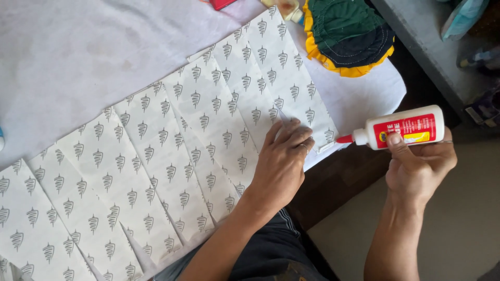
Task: The person applies glue to the edges of several printed paper packaging templates and then stacks them together into a neat pile.
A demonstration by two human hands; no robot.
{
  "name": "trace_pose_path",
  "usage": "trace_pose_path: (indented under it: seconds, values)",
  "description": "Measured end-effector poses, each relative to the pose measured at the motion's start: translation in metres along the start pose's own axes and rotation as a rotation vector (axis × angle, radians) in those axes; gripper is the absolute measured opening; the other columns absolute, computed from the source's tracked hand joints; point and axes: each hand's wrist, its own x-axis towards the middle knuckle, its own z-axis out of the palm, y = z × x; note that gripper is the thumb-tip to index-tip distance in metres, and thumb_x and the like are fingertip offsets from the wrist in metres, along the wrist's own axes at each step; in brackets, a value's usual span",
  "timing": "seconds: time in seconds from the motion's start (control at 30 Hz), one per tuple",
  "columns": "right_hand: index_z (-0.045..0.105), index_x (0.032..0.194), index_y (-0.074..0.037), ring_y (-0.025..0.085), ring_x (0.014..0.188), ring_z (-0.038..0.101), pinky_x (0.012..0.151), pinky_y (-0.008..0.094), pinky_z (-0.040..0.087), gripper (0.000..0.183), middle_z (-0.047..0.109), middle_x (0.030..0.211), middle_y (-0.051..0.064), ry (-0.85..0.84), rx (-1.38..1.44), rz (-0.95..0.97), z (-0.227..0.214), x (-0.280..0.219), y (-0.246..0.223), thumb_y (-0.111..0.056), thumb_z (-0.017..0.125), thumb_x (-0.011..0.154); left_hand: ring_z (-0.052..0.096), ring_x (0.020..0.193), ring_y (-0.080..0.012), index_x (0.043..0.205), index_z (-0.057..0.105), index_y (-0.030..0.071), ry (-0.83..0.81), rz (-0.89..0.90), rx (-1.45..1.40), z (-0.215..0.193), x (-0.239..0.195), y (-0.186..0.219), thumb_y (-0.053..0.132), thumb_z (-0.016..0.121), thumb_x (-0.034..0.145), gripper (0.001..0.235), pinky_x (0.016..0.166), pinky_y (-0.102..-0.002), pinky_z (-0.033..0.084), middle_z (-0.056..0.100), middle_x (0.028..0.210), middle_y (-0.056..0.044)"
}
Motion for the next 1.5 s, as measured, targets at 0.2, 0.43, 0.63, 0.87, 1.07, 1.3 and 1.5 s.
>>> trace_pose_path:
  seconds: [0.2, 0.43, 0.63, 0.87, 1.07, 1.3, 1.5]
  values:
    - [0.059, 0.107, -0.003, 0.017, 0.091, 0.067, 0.088, 0.030, 0.062, 0.038, 0.065, 0.095, 0.006, -0.042, 0.090, 0.040, 0.008, -0.004, -0.003, -0.005, 0.087, 0.082, 0.059, 0.130, -0.0316, 0.105, 0.077, -0.001, -0.040, -0.041, 0.009, 0.003, -0.002, -0.001, -0.017, 0.068, 0.079, 0.031, 0.123, -0.053, 0.034, 0.071, 0.121, -0.010]
    - [0.060, 0.103, -0.004, 0.015, 0.090, 0.066, 0.086, 0.030, 0.061, 0.037, 0.063, 0.095, 0.003, -0.083, 0.102, 0.083, 0.020, -0.013, -0.002, -0.003, 0.088, 0.079, 0.058, 0.131, -0.0293, 0.106, 0.077, 0.001, -0.047, -0.053, 0.013, 0.005, -0.003, -0.002, -0.015, 0.070, 0.082, 0.030, 0.123, -0.052, 0.033, 0.072, 0.121, -0.008]
    - [0.065, 0.107, 0.001, 0.016, 0.090, 0.072, 0.090, 0.033, 0.069, 0.029, 0.068, 0.093, 0.005, 0.173, 0.240, 0.082, 0.002, 0.016, -0.001, 0.009, 0.079, 0.083, 0.059, 0.130, -0.0299, 0.105, 0.077, 0.000, -0.035, -0.054, 0.027, 0.004, -0.003, 0.000, -0.014, 0.067, 0.084, 0.027, 0.122, -0.051, 0.034, 0.072, 0.120, -0.008]
    - [0.068, 0.099, -0.002, 0.019, 0.093, 0.071, 0.087, 0.033, 0.067, 0.011, 0.067, 0.091, 0.002, 0.048, 0.429, 0.218, -0.002, -0.005, -0.016, -0.003, 0.077, 0.092, 0.060, 0.127, -0.0388, 0.118, 0.067, -0.006, -0.055, -0.040, -0.054, -0.030, -0.008, 0.003, -0.025, 0.072, 0.070, 0.052, 0.117, -0.051, 0.044, 0.068, 0.123, -0.019]
    - [0.062, 0.105, -0.001, 0.016, 0.089, 0.068, 0.089, 0.032, 0.063, 0.039, 0.068, 0.095, 0.007, -0.088, 0.177, -0.016, 0.021, -0.036, -0.016, -0.015, 0.089, 0.081, 0.060, 0.099, -0.0309, 0.085, 0.069, -0.002, -0.037, -0.069, 0.076, -0.046, -0.033, -0.005, -0.023, 0.070, 0.065, 0.029, 0.090, -0.045, 0.047, 0.067, 0.095, -0.011]
    - [0.058, 0.105, -0.003, 0.015, 0.093, 0.064, 0.083, 0.027, 0.052, 0.040, 0.061, 0.101, 0.005, -0.199, -0.075, -0.078, 0.032, -0.049, -0.035, -0.013, 0.089, 0.081, 0.059, 0.112, -0.0269, 0.093, 0.074, 0.000, -0.099, -0.133, 0.071, -0.041, -0.042, -0.002, 0.013, 0.091, 0.073, 0.030, 0.101, -0.043, 0.047, 0.069, 0.115, -0.009]
    - [0.055, 0.108, 0.001, 0.016, 0.084, 0.063, 0.077, 0.026, 0.052, 0.050, 0.065, 0.092, 0.009, -0.284, -0.150, -0.100, 0.048, -0.063, -0.047, -0.008, 0.091, 0.075, 0.059, 0.115, -0.0274, 0.098, 0.071, 0.000, -0.119, -0.139, 0.066, -0.045, -0.043, 0.001, 0.019, 0.098, 0.062, 0.049, 0.101, -0.042, 0.046, 0.066, 0.120, -0.008]
